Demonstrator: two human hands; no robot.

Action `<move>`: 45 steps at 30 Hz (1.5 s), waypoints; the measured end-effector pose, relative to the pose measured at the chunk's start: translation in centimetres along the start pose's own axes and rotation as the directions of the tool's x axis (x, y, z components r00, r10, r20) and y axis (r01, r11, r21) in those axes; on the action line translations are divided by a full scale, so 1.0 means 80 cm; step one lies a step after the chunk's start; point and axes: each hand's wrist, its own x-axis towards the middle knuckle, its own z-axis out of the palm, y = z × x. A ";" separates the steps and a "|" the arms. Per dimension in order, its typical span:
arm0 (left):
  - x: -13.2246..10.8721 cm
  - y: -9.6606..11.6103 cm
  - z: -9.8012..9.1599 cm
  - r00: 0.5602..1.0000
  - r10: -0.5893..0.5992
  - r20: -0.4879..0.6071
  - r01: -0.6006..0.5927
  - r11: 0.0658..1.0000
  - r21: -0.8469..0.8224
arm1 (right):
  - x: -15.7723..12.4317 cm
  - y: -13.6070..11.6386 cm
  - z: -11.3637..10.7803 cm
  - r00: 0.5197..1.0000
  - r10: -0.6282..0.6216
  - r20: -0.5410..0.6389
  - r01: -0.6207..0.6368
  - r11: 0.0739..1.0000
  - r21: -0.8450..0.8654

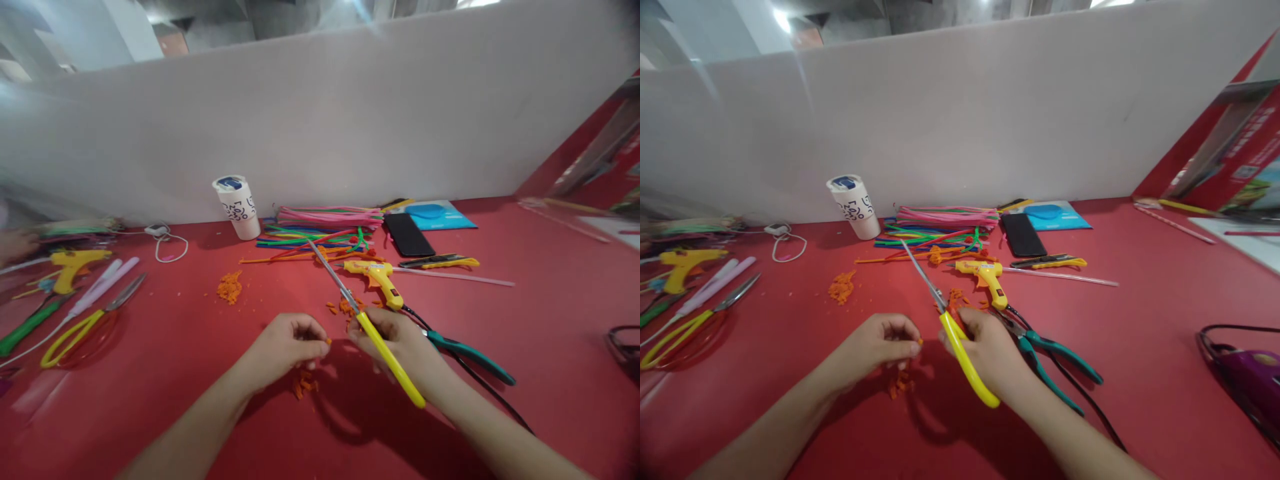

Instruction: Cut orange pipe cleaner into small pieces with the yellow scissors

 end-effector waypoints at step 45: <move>0.005 0.004 -0.020 0.868 0.138 -0.476 -0.420 0.716 -0.558 | -0.010 0.015 0.007 0.939 -0.309 0.151 0.267 0.381 -0.885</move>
